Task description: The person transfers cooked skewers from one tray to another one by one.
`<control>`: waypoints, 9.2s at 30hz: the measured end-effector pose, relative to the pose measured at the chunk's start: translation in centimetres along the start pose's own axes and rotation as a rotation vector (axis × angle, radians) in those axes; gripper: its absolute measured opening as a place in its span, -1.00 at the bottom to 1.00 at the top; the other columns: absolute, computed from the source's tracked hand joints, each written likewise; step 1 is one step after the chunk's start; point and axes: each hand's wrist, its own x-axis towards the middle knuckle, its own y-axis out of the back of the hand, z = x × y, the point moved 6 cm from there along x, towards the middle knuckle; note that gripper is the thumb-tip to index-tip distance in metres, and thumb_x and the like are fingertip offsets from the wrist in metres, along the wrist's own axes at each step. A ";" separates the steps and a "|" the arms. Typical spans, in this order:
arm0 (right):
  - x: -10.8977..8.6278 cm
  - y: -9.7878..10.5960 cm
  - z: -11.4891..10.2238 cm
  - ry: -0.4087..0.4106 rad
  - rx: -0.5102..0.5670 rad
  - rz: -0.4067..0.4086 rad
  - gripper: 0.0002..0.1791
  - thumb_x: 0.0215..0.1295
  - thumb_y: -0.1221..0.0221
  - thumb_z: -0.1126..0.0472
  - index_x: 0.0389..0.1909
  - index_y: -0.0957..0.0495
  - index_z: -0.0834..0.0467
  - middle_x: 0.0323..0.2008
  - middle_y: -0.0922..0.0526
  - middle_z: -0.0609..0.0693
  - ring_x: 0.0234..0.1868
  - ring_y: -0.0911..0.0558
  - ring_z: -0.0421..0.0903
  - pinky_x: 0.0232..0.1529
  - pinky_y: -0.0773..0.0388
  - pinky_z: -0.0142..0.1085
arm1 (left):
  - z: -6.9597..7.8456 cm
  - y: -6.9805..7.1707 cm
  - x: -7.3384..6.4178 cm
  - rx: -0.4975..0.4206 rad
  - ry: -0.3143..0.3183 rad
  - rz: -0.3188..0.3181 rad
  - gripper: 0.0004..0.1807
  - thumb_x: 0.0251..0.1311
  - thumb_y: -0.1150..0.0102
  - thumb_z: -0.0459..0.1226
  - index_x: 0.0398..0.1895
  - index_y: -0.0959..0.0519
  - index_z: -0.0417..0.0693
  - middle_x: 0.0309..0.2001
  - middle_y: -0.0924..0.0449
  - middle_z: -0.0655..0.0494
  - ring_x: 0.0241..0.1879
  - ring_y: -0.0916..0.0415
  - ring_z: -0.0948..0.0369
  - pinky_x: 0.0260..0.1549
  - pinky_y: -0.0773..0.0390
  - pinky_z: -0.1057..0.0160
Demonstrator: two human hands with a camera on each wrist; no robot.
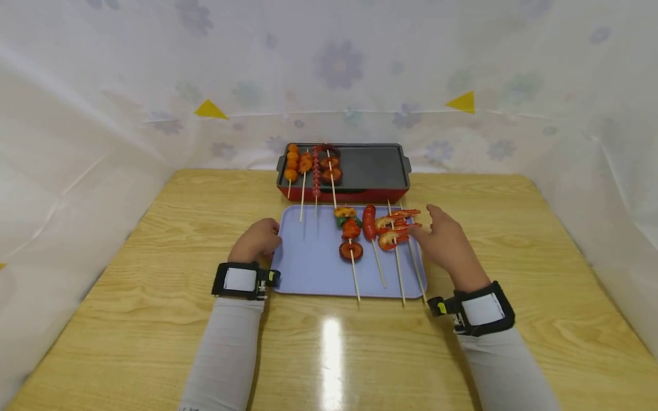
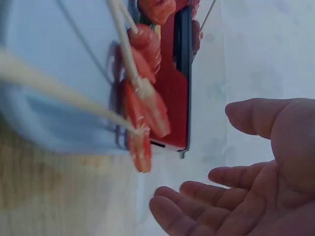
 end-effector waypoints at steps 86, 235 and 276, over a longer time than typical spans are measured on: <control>2.8 -3.2 5.0 -0.097 0.222 -0.148 -0.62 0.45 0.01 0.30 0.14 -0.27 0.48 -0.15 -0.46 0.25 -0.23 -0.54 0.00 -0.33 -0.61 -0.19 | 14.3 2.1 -3.1 0.432 -0.788 0.437 -0.50 0.40 -0.13 -0.07 0.27 -0.40 -0.16 0.13 -0.35 -0.10 0.03 -0.38 0.01 -0.06 -0.50 0.19; 3.0 -3.8 5.2 -0.099 0.246 -0.146 -0.63 0.43 0.03 0.30 0.12 -0.28 0.47 -0.20 -0.45 0.21 -0.31 -0.53 -0.04 -0.36 -0.57 -0.21 | 5.2 -5.5 -7.0 0.006 -0.273 -0.193 -0.73 0.09 -0.18 -0.41 -0.15 -0.39 -0.26 -0.43 -0.50 -0.01 -0.46 -0.40 0.08 -0.51 -0.31 0.23; 3.4 -4.0 5.3 -0.083 0.263 -0.135 -0.66 0.45 0.02 0.29 0.09 -0.30 0.45 -0.19 -0.48 0.20 -0.27 -0.54 -0.03 -0.33 -0.57 -0.22 | 7.3 -1.8 -6.7 -0.231 -0.773 0.501 -0.59 0.26 -0.27 -0.19 0.13 -0.54 -0.17 0.08 -0.55 -0.06 0.12 -0.47 0.04 0.07 -0.48 0.02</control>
